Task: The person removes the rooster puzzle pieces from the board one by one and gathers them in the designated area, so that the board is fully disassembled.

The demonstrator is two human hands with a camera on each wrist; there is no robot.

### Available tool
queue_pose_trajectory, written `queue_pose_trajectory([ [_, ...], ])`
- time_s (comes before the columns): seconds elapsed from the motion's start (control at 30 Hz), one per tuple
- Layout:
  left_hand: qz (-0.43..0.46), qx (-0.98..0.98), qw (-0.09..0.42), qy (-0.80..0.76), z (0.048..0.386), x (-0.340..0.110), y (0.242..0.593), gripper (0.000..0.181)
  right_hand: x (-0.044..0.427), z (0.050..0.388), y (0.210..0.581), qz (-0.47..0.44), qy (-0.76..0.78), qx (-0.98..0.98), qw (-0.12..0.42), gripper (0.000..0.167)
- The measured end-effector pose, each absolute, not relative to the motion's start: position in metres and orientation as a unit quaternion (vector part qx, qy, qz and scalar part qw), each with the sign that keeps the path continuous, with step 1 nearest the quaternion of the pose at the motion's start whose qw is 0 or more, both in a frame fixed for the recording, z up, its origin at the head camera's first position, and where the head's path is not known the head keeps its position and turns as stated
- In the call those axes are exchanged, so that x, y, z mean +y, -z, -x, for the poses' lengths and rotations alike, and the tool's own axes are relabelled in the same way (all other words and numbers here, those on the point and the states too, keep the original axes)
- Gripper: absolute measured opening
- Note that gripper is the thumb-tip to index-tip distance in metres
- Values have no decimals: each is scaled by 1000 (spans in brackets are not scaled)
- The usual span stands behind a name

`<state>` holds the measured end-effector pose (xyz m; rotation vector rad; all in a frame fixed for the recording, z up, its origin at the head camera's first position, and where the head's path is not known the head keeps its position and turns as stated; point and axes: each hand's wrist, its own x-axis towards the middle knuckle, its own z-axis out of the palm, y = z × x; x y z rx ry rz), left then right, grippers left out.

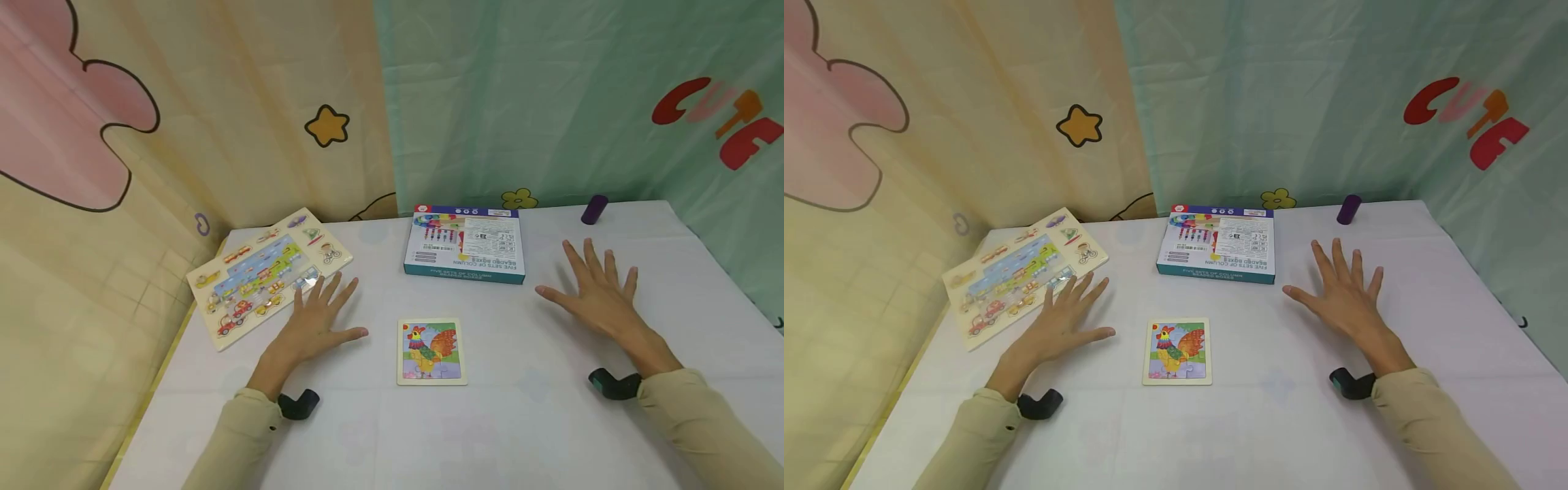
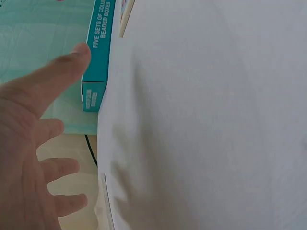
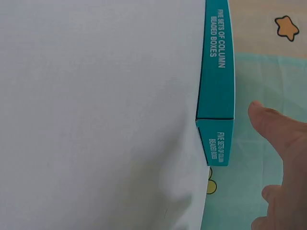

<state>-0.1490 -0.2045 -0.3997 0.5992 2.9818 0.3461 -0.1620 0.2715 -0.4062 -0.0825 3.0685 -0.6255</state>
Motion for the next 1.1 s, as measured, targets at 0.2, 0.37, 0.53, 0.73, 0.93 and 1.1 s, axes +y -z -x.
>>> queue_pose_trajectory([
  [0.2,-238,949,89,-184,140,-193,399,83,256,162,402,40,232,972,-24,104],
  [0.37,-279,932,109,-203,129,-180,398,71,240,162,394,63,265,960,-62,100],
  [0.53,-311,919,118,-212,123,-168,401,64,217,162,389,96,294,946,-102,89],
  [0.73,-310,917,127,-219,121,-160,404,63,188,158,394,161,327,921,-136,50],
  [0.93,-314,914,125,-223,119,-155,405,66,151,153,396,234,332,913,-31,32],
  [1.1,-314,918,120,-211,118,-151,406,69,116,150,397,261,320,908,76,30],
])
